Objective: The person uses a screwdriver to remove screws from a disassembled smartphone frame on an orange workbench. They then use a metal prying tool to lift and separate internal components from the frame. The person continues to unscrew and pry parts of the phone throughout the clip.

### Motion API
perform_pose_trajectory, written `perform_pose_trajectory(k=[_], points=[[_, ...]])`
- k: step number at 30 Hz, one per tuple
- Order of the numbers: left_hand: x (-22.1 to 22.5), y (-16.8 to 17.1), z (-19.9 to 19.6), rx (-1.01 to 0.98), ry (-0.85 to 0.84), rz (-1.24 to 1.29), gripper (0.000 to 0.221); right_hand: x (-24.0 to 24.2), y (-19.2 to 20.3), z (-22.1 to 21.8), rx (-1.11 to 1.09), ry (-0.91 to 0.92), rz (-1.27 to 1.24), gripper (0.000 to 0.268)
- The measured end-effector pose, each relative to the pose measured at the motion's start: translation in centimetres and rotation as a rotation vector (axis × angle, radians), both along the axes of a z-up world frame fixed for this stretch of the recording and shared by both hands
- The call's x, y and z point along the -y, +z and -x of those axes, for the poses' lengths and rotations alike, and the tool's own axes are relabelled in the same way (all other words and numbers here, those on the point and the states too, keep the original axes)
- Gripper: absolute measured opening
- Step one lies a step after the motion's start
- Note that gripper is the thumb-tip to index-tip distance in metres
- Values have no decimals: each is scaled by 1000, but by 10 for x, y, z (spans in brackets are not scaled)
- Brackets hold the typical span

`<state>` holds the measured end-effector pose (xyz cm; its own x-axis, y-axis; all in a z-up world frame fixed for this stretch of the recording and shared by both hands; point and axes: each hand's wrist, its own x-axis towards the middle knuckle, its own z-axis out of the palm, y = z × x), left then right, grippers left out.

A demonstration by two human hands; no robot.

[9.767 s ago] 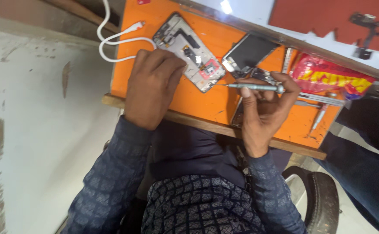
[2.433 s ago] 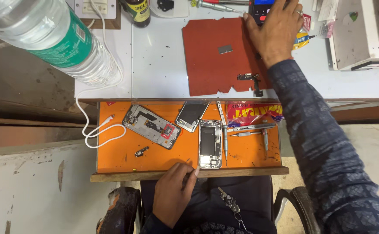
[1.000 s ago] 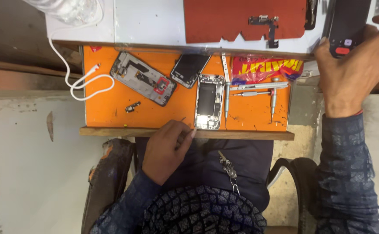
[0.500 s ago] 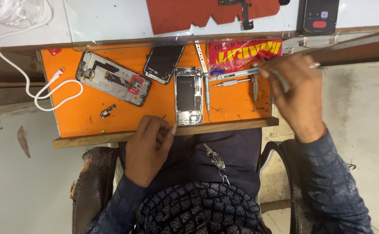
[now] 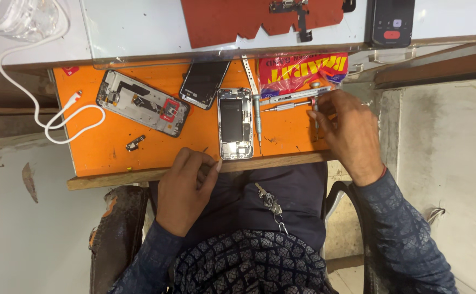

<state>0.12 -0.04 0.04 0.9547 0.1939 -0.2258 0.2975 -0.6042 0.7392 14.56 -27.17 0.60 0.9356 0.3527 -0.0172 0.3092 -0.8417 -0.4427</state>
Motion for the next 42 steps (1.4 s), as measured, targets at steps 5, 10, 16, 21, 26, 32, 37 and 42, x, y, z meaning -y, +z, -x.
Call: perform_pose_trajectory(k=[5, 10, 16, 21, 26, 32, 37, 42], points=[[0, 2, -3, 12, 0, -2, 15, -1, 1, -1, -21, -22, -10, 23], [-2, 6, -5, 6, -22, 9, 15, -3, 2, -2, -60, -49, 0, 24], [-2, 13, -8, -60, -67, -22, 15, -5, 14, -3, -93, -34, 22, 25], [-1, 12, -8, -72, -86, -26, 16, 3, 35, -25, 61, -4, -10, 8], [0, 6, -8, -38, -77, -51, 16, 6, 45, -96, 259, -73, -205, 8], [1, 8, -4, -19, -66, -40, 14, -18, 17, -172, 446, 14, -124, 15], [-2, 8, -3, -51, -63, -5, 15, -21, -11, -203, 502, -3, 25, 10], [-3, 5, -1, 17, -59, -5, 15, -13, -22, -217, 426, -12, 28, 16]])
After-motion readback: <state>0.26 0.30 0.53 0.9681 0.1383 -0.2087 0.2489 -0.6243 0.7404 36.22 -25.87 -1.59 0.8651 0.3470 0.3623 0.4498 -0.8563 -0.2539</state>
